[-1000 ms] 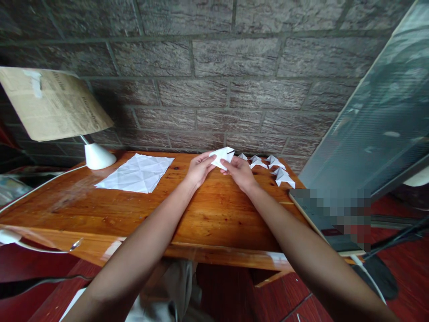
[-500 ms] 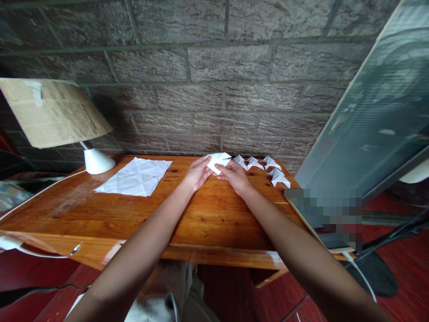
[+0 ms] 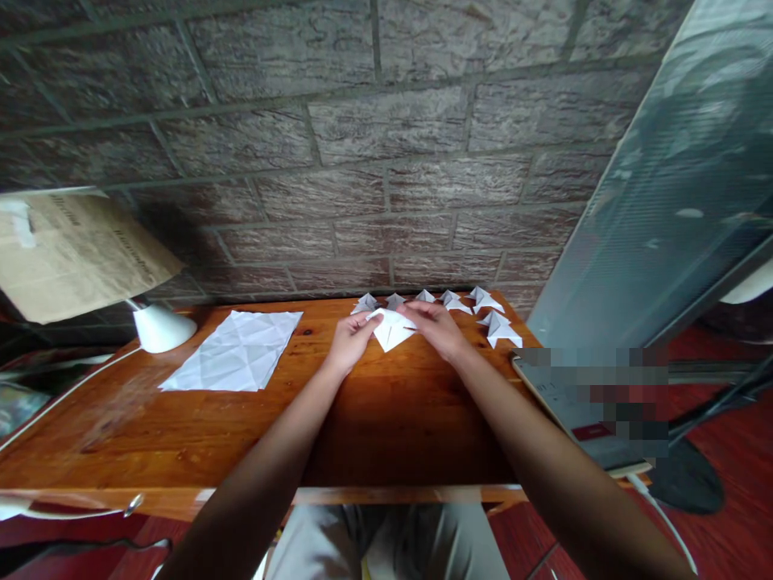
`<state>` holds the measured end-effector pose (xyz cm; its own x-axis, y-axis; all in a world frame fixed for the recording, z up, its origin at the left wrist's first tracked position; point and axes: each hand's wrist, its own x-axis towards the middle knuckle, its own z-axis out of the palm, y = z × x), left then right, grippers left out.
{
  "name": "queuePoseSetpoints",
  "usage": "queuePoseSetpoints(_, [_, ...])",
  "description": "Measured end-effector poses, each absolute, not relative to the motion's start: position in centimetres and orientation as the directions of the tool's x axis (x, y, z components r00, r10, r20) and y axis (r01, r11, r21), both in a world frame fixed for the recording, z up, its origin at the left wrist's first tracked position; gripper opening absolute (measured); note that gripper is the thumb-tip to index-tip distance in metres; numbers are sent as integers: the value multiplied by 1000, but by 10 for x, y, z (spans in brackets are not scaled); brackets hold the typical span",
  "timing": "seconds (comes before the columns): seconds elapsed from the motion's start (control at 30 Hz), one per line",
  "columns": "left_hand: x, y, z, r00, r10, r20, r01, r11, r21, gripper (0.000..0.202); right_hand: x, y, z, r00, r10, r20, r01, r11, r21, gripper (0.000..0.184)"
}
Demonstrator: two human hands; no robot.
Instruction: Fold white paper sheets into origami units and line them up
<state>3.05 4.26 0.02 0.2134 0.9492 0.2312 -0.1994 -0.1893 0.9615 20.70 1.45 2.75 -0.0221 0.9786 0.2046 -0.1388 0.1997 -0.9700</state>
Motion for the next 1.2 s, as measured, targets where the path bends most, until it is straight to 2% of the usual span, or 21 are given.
queuePoseSetpoints(0.1, [34,39,-4,270,931,247,-150,-213,965,32,207,13,21,-47,984,174,-152,165,-975,28])
queuePoseSetpoints(0.3, [42,30,-2,281,935,216,-194,-165,967,34,208,7,19,-21,994,107,-170,102,-980,28])
queuePoseSetpoints(0.57, [42,28,2,348,896,276,-114,-252,961,37,219,8,25,-164,977,-136,-280,-178,-943,35])
queuePoseSetpoints(0.7, [42,24,8,379,879,289,-63,-287,956,36,221,7,25,-220,957,-191,-294,-252,-922,38])
queuePoseSetpoints(0.83, [43,21,10,365,879,308,-55,-310,949,38,221,6,24,-206,968,-144,-228,-191,-955,39])
queuePoseSetpoints(0.97, [44,22,7,345,887,307,-68,-302,951,41,222,6,24,-201,979,-44,-74,-60,-995,38])
queuePoseSetpoints(1.1, [47,24,3,326,911,251,-100,-231,968,40,221,9,22,-195,972,134,68,150,-986,38])
queuePoseSetpoints(1.2, [51,26,0,301,935,186,-201,-129,971,38,219,11,19,-148,951,272,142,292,-946,35])
